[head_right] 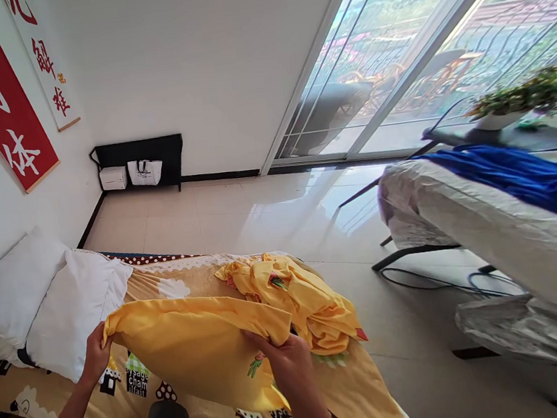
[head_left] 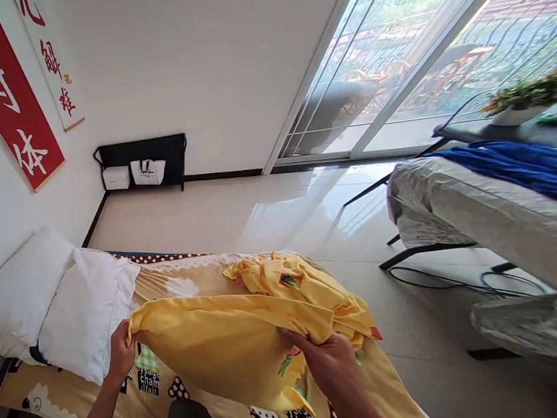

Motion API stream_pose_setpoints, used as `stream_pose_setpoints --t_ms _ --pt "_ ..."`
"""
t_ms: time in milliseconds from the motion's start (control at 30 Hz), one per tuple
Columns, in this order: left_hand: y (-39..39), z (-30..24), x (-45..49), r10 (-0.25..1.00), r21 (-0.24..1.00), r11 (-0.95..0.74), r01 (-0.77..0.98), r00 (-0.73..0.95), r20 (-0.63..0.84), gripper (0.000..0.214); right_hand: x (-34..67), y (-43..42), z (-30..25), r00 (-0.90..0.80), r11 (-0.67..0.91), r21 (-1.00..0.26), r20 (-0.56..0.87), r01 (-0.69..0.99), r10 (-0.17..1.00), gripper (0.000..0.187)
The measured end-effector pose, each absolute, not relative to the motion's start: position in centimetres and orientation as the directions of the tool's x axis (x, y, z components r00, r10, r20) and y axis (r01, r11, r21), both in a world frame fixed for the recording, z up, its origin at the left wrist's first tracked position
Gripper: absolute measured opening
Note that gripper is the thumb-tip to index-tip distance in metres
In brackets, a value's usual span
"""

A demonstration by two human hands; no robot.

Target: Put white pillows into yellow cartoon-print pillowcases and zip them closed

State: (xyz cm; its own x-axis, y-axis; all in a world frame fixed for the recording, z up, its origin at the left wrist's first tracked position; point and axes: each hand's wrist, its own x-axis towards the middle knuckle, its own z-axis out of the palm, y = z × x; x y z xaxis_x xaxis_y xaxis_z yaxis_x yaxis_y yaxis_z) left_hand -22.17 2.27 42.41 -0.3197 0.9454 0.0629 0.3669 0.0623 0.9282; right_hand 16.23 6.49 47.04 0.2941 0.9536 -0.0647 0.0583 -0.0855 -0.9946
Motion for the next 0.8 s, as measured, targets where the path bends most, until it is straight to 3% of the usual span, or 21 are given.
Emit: stream_pose_setpoints --t_ms 133,300,400,533,667,800 --pt "3.4 44.3 -22.8 0.951 0.898 0.06 0.435 -0.297 0.08 0.024 17.6 6.3 47.7 0.146 -0.092 -0.979 -0.065 0.182 0.987 0.027" --pt "4.4 45.7 -23.0 0.967 0.881 0.026 0.472 -0.236 0.097 0.021 16.0 6.7 47.1 0.323 0.006 -0.997 0.031 0.079 0.946 0.033" --pt "4.0 45.2 -22.5 0.94 0.768 -0.007 0.64 -0.257 0.223 0.017 14.7 7.2 46.4 0.378 0.008 -0.998 0.031 0.062 0.925 0.037" --pt "3.0 44.6 -22.9 0.895 0.655 -0.063 0.753 -0.248 0.37 0.011 15.1 6.9 47.0 0.331 -0.058 -0.97 0.023 0.234 0.943 0.035" --pt "3.2 45.2 -24.0 0.752 0.548 -0.222 0.806 -0.216 0.623 0.017 15.0 6.0 48.7 0.455 -0.018 -0.972 0.093 0.234 0.886 0.038" --pt "4.1 45.8 -24.2 0.801 0.617 -0.15 0.772 -0.271 0.534 0.023 13.2 6.4 49.5 0.239 0.015 -0.95 0.094 0.312 0.966 0.041"
